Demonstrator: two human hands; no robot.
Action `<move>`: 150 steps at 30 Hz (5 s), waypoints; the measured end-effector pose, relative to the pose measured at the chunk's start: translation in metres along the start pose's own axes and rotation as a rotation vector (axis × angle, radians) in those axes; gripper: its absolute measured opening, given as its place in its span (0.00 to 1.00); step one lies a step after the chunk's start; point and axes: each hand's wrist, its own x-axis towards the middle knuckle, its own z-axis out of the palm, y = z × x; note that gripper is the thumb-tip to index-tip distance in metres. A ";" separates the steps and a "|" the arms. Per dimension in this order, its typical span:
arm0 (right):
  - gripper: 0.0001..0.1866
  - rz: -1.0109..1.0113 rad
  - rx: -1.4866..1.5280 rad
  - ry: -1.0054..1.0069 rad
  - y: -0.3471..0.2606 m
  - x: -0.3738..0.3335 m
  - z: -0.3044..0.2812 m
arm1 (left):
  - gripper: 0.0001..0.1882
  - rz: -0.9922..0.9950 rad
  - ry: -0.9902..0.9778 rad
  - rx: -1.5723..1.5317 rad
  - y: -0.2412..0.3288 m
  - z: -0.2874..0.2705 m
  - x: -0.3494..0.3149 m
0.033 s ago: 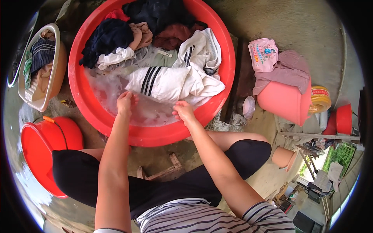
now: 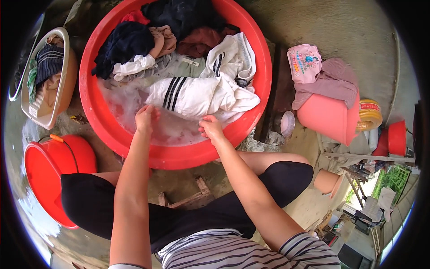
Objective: The person washes a garment in a tub of soapy water, scrubbing, rubbing, and turning different sections of the fabric by hand.
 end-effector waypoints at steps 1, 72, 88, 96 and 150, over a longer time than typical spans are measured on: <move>0.12 0.016 0.015 0.034 0.001 0.004 0.005 | 0.06 0.000 0.006 0.001 0.001 0.001 0.002; 0.12 -0.283 -0.615 0.515 -0.032 0.022 -0.382 | 0.18 -0.073 -0.238 0.192 -0.046 0.157 -0.081; 0.21 -0.053 -1.094 0.494 0.050 0.054 -0.337 | 0.09 0.263 -0.288 0.482 -0.036 0.156 -0.088; 0.16 0.026 -1.223 0.562 0.022 0.032 -0.339 | 0.07 0.032 -0.257 0.218 -0.033 0.158 -0.102; 0.18 -1.367 -0.251 0.223 -0.178 -0.161 0.047 | 0.17 0.055 -0.508 0.025 0.102 0.131 -0.166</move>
